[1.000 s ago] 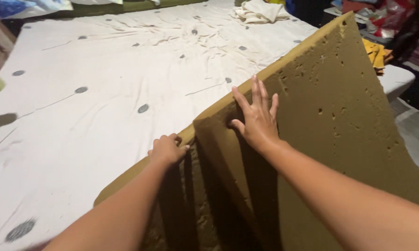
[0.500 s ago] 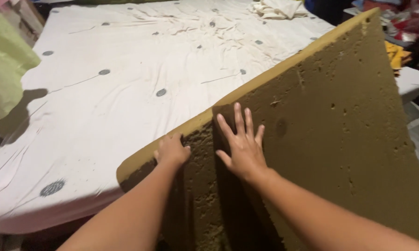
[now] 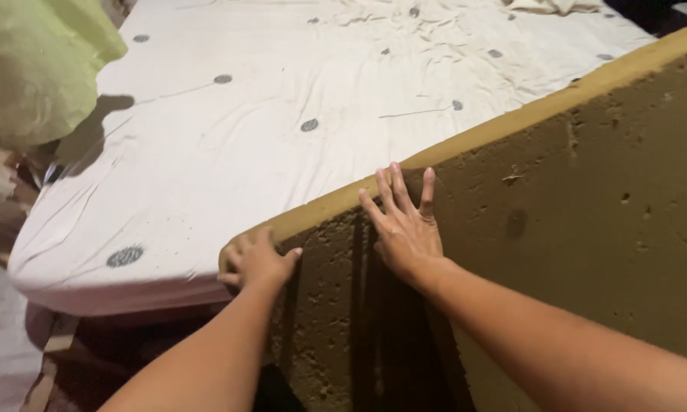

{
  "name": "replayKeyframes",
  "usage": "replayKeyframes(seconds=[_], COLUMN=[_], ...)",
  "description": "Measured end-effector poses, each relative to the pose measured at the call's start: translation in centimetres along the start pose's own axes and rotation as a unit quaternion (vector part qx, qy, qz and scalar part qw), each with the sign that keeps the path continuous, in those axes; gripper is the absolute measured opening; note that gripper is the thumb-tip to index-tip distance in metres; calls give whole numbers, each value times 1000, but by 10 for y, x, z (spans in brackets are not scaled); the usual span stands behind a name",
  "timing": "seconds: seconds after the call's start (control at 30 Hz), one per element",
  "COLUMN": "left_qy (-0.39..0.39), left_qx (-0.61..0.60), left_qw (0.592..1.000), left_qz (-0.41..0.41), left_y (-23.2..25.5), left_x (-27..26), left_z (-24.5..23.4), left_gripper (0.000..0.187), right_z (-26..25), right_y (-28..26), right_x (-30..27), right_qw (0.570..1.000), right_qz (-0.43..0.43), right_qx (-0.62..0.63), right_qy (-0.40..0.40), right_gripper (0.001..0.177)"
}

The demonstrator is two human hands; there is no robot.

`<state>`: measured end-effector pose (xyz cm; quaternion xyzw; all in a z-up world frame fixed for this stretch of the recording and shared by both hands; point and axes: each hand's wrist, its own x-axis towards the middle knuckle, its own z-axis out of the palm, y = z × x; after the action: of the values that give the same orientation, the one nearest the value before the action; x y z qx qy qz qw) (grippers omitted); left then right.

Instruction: Moving large foam blocks on the floor and organizing a red cloth on a shelf.

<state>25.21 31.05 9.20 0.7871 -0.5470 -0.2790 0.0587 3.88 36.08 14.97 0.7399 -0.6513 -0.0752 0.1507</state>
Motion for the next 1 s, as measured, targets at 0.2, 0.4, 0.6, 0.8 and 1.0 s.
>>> replayKeyframes(seconds=[0.2,0.4,0.6,0.8,1.0], left_qy=[47,2,11,60,21], left_qx=[-153,-116,-91,-99,-122], left_qw=[983,985,987,985,981], left_qz=[-87,-127,-130,-126,-146], left_y=[-43,-29,-28,-24,-21], left_x=[54,60,77,63,42], left_z=[39,31,32,38,20], left_gripper=[127,124,123,116,118], right_z=[23,32,49,3,0], right_y=[1,4,31,51,77], right_x=[6,20,43,26,47], right_qw=[993,990,958,939,985], right_qz=[-55,-28,115,157,107], right_qx=[-100,-18,13,43,34], right_qy=[27,135,261,301,130], right_gripper=[92,70,71,90,69])
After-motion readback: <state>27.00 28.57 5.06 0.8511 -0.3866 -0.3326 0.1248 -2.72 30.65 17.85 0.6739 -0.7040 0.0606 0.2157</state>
